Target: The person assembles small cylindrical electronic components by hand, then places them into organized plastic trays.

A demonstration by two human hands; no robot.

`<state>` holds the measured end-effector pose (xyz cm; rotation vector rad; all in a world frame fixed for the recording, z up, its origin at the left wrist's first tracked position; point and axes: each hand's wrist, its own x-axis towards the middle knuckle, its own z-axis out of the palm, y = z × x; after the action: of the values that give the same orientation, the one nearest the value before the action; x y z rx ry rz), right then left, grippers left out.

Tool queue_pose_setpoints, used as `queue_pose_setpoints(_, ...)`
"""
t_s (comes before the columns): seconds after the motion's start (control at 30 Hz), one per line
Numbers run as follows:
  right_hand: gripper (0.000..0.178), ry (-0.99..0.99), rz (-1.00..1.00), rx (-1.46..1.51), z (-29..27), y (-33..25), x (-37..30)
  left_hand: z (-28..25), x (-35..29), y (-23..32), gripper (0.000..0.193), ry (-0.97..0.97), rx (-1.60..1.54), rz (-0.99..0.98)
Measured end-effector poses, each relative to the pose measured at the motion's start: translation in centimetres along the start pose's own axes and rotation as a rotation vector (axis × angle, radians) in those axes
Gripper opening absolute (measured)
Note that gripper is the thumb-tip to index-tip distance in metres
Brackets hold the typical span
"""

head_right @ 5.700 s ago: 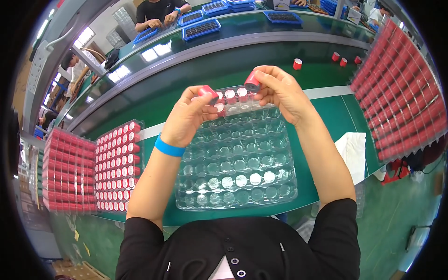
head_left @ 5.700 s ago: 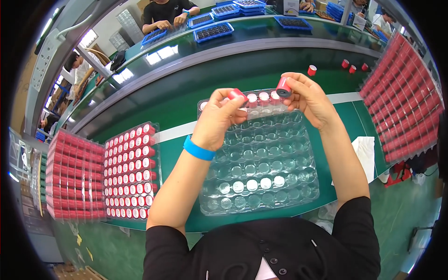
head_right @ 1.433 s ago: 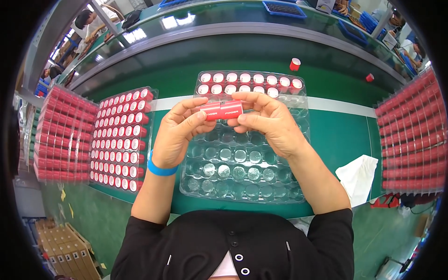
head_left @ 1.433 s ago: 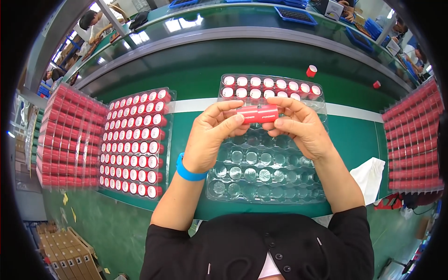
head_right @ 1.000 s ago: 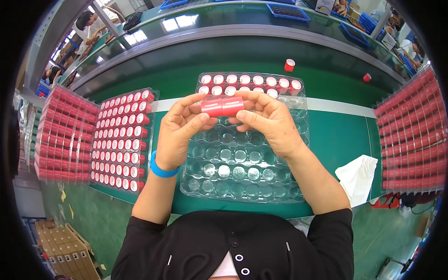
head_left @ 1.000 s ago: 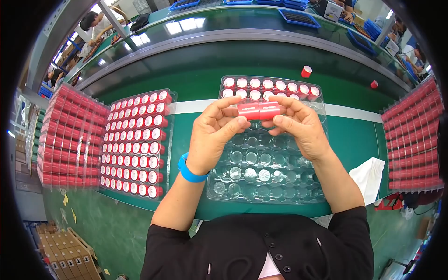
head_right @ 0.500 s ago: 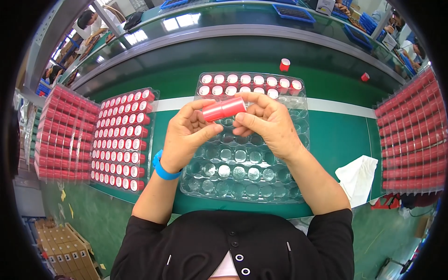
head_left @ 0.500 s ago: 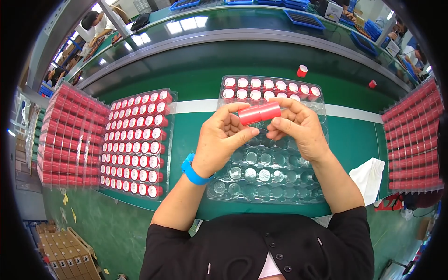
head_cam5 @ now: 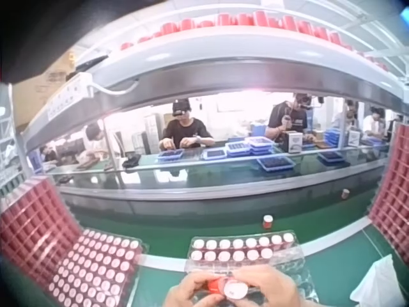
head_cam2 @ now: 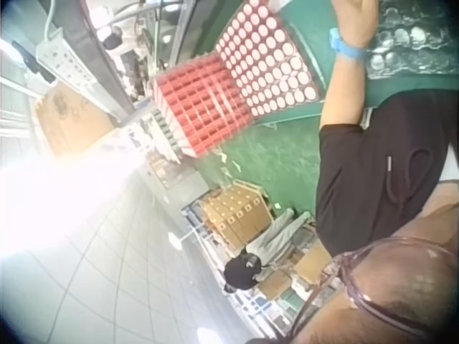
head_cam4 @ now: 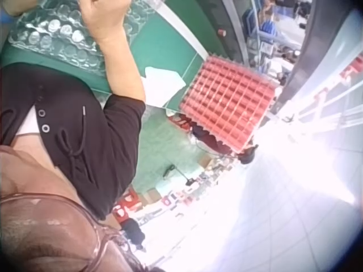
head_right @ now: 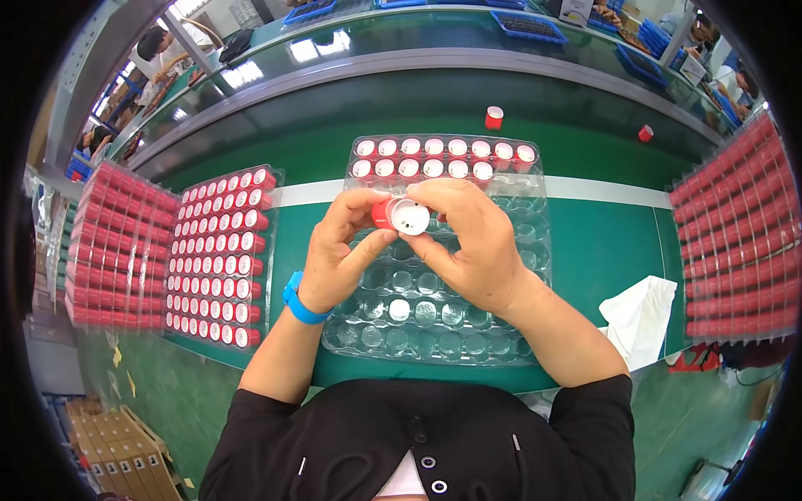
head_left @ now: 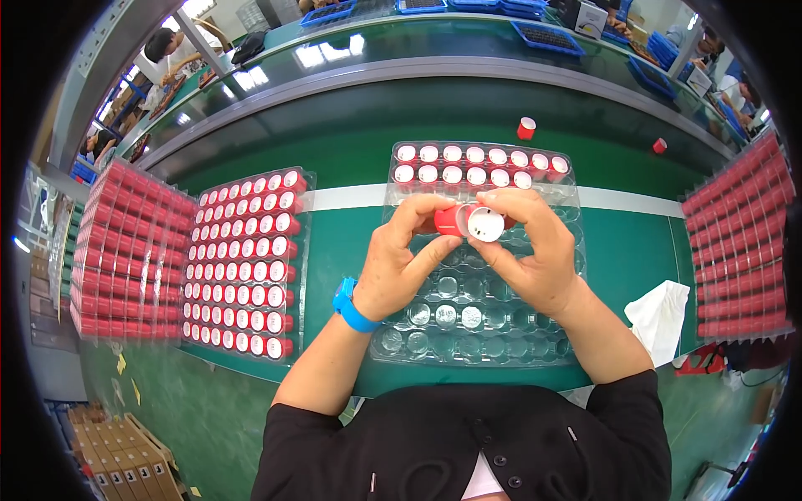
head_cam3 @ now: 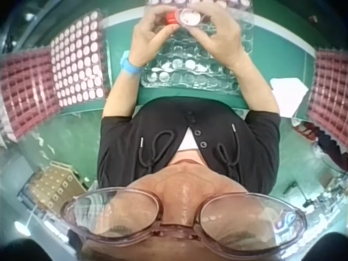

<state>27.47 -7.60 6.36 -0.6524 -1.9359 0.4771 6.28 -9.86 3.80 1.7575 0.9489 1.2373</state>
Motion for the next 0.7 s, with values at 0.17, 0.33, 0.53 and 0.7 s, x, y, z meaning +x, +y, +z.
queue_pose_setpoints(0.17, 0.049, 0.117, -0.094, -0.009, -0.1, 0.0, 0.2, 0.3, -0.1, -0.1, 0.036, 0.029, -0.184, 0.024)
queue_pose_setpoints(0.33, 0.048, 0.047, -0.105, -0.063, 0.1, 0.1, 0.2, 0.1, 0.2, 0.3, 0.039, 0.038, -0.133, 0.105)
queue_pose_setpoints(0.53, 0.050, 0.035, -0.167, -0.138, 0.1, 0.3, 0.3, 0.4, -0.3, 0.6, 0.041, 0.123, 0.063, 0.131)
queue_pose_setpoints(0.7, 0.049, 0.060, -0.143, -0.074, 0.5, 0.6, 0.0, 0.8, 0.0, 0.8, 0.035, 0.244, 0.074, 0.253)
